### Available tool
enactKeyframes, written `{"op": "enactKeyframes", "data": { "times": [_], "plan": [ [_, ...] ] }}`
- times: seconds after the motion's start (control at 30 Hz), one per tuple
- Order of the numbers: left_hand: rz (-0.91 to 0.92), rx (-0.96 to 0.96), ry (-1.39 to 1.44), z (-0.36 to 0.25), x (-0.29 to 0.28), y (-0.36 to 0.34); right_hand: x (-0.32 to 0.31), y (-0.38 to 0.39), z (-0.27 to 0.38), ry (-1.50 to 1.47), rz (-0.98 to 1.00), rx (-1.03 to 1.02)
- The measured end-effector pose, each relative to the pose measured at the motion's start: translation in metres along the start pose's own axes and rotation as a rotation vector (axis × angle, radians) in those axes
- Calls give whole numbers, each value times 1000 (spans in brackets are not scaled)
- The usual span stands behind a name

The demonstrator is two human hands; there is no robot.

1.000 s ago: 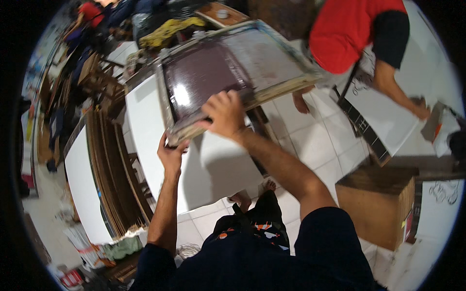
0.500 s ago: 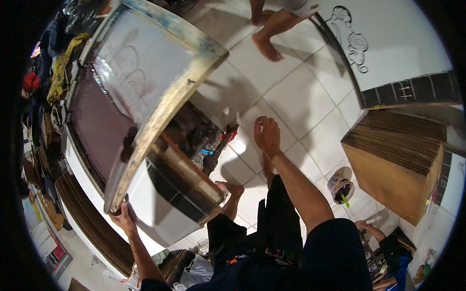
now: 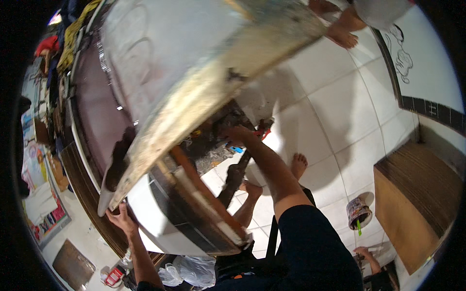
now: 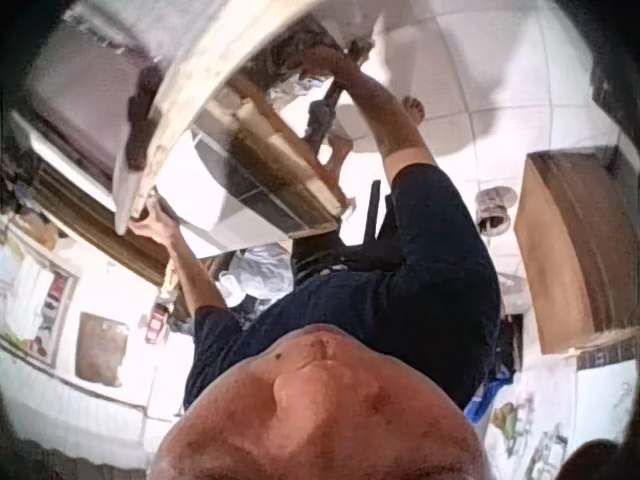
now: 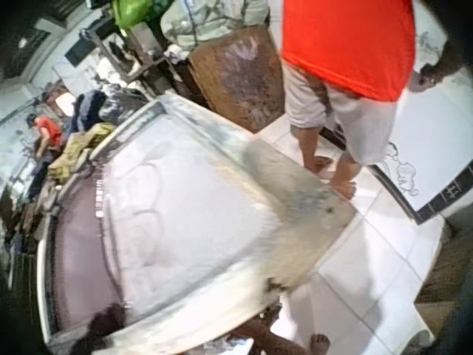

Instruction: The person performs manual screen printing on white boards. They place a board on a table, lower a screen, use a squeegee to spread ink across the mesh, and lift the screen to reveal a printed design. The process is repeated for multiple boards.

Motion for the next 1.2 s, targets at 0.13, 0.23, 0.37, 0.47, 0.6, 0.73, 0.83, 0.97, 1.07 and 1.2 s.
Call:
{"op": "enactKeyframes", "data": {
  "times": [0.13,0.23,0.37,0.47,0.6,0.73,0.83,0.97,1.07,1.2],
  "plan": [
    [64,-30,64,-9,17,7,-50,44,31,162,-265,156],
    [99,7,231,-21,34,8,-115,135,89,-194,-576,240],
    [114,13,224,-39,47,6,-190,228,212,148,-884,129],
    [100,-15,216,-51,51,5,-229,272,295,15,-882,166],
    [68,-30,207,-60,52,5,-252,289,397,-244,-811,80],
    [54,-34,167,-62,52,6,-273,264,466,-278,-709,7],
    [55,-40,171,-64,51,6,-283,237,487,-164,-746,90],
    [54,-25,158,-66,52,6,-294,204,507,-40,-847,29],
    [49,-32,206,-66,52,5,-304,188,520,-129,-934,-2],
    [66,-37,195,-67,52,5,-320,166,531,-125,-1003,9]
  ]
}}
Point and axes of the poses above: each hand's wrist, its own y-axis away from the middle knuckle, its own x-axis out of the palm, z = x × y, the point moved 4 cm from there along -y, towards the middle knuckle, and after that the axes turned 2 degrees about y, right-handed, at the moved point
